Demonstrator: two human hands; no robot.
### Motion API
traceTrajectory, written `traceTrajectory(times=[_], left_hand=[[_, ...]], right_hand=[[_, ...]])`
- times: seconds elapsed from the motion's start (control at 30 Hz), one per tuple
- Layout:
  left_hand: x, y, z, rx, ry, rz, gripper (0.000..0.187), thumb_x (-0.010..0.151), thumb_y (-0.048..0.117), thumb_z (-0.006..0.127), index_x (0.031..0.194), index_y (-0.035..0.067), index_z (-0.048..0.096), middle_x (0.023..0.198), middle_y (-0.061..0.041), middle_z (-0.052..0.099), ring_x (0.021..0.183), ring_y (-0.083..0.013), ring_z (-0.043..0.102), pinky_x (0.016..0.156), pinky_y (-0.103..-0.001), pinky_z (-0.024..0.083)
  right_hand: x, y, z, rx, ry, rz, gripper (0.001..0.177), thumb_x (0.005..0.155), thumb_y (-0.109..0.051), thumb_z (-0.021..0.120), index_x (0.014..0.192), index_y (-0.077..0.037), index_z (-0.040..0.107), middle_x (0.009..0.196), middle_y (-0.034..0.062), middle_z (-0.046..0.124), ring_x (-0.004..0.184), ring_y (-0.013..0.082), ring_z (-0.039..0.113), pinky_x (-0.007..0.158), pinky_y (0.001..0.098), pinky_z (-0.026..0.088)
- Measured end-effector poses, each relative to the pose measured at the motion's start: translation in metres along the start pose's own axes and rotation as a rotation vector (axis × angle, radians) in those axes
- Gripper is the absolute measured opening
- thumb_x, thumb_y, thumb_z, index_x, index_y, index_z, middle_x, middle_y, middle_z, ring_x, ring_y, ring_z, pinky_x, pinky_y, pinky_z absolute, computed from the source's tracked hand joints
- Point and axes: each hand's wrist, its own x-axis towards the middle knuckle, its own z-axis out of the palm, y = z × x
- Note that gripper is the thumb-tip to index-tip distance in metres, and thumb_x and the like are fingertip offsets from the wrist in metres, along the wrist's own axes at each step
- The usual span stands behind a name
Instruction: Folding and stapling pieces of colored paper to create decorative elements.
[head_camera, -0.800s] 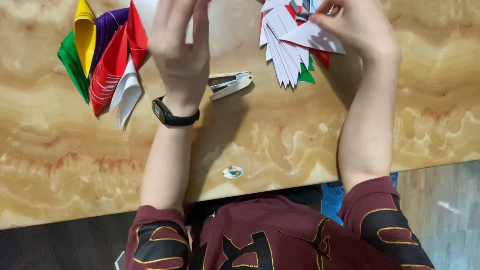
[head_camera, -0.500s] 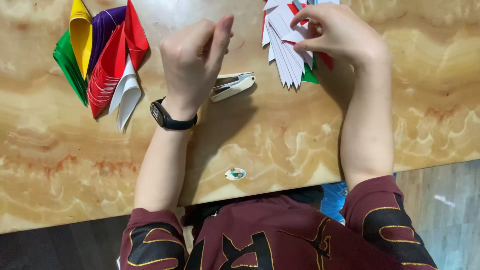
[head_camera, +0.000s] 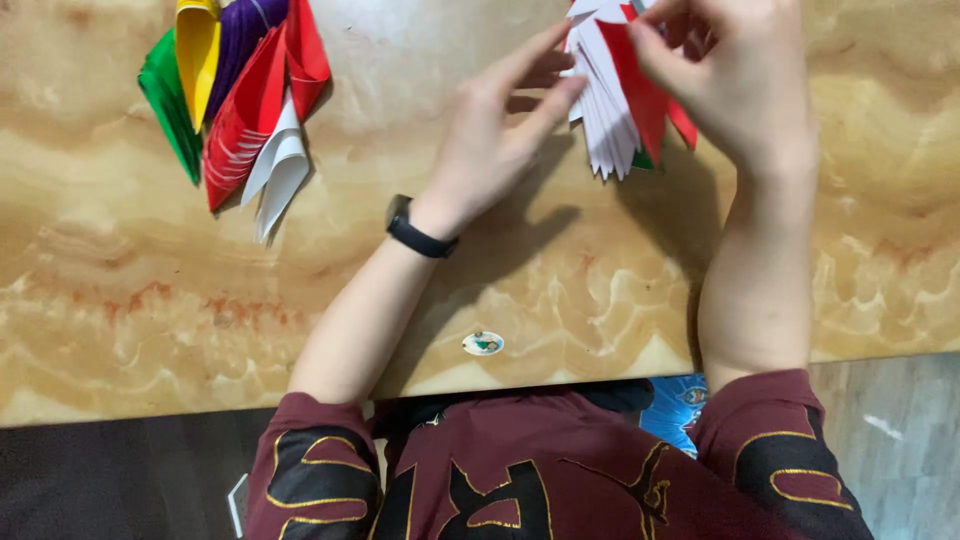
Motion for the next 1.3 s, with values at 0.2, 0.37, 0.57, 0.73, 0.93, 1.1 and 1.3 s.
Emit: traceTrajectory(times=[0.2, 0.37, 0.57, 0.73, 0.93, 1.1, 1.3], left_hand=[[-0.005, 0.003, 0.003, -0.388, -0.027, -0.074, 0.024, 0.104, 0.008, 0.061, 0.126, 0.000, 0.067, 0.113, -0.010, 0.077, 0.096, -0.0132, 0.072, 0.088, -0.025, 0.062], [-0.001, 0.010, -0.010, -0.452, -0.099, -0.070, 0.012, 0.101, 0.010, 0.064, 0.109, 0.001, 0.068, 0.098, -0.003, 0.072, 0.086, -0.0079, 0.064, 0.080, -0.022, 0.056], [0.006, 0.008, -0.056, -0.158, 0.160, 0.003, 0.019, 0.096, 0.013, 0.071, 0.104, -0.004, 0.071, 0.094, -0.010, 0.077, 0.077, -0.0136, 0.071, 0.068, -0.024, 0.061], [0.005, -0.004, -0.091, -0.043, 0.384, 0.117, 0.020, 0.094, 0.006, 0.074, 0.107, -0.007, 0.067, 0.099, -0.013, 0.076, 0.085, -0.0177, 0.073, 0.074, -0.029, 0.061], [0.001, -0.011, -0.093, -0.008, 0.402, 0.105, 0.019, 0.094, 0.007, 0.074, 0.105, -0.006, 0.068, 0.096, -0.012, 0.076, 0.082, -0.0170, 0.071, 0.072, -0.028, 0.060], [0.006, -0.015, -0.082, 0.008, 0.407, 0.102, 0.018, 0.093, 0.009, 0.073, 0.104, -0.005, 0.068, 0.093, -0.011, 0.075, 0.078, -0.0161, 0.069, 0.070, -0.027, 0.059], [0.013, -0.018, -0.068, 0.030, 0.411, 0.104, 0.017, 0.093, 0.010, 0.073, 0.102, -0.004, 0.069, 0.090, -0.010, 0.074, 0.075, -0.0151, 0.066, 0.067, -0.027, 0.057]], right_hand=[[0.003, -0.038, -0.005, 0.123, -0.121, 0.002, 0.011, 0.110, 0.016, 0.078, 0.103, 0.017, 0.070, 0.089, 0.0160, 0.063, 0.071, 0.0193, 0.051, 0.063, 0.0298, 0.039], [0.004, -0.034, -0.002, 0.271, -0.172, 0.055, 0.004, 0.111, 0.017, 0.070, 0.110, 0.017, 0.066, 0.097, 0.0161, 0.062, 0.077, 0.0183, 0.049, 0.068, 0.0275, 0.040], [0.011, -0.033, 0.015, 0.220, -0.271, 0.004, 0.019, 0.109, 0.007, 0.062, 0.126, 0.014, 0.068, 0.106, 0.0192, 0.067, 0.087, 0.0253, 0.063, 0.075, 0.0335, 0.050], [0.015, -0.046, 0.063, -0.015, -0.561, -0.181, 0.066, 0.083, -0.024, 0.082, 0.134, 0.010, 0.057, 0.136, 0.0275, 0.055, 0.121, 0.0407, 0.054, 0.100, 0.0459, 0.046], [0.016, -0.040, 0.067, 0.039, -0.469, -0.157, 0.038, 0.083, -0.012, 0.077, 0.115, 0.007, 0.072, 0.103, 0.0181, 0.073, 0.085, 0.0338, 0.066, 0.073, 0.0410, 0.052], [-0.011, 0.053, -0.007, -0.194, -0.137, -0.104, 0.028, 0.108, 0.009, 0.089, 0.129, 0.021, 0.075, 0.115, 0.0267, 0.075, 0.090, 0.0320, 0.067, 0.078, 0.0388, 0.053], [-0.059, 0.098, -0.031, -0.212, -0.218, 0.109, 0.044, 0.102, -0.002, 0.088, 0.137, 0.021, 0.074, 0.117, 0.0285, 0.070, 0.088, 0.0322, 0.064, 0.073, 0.0403, 0.053]])
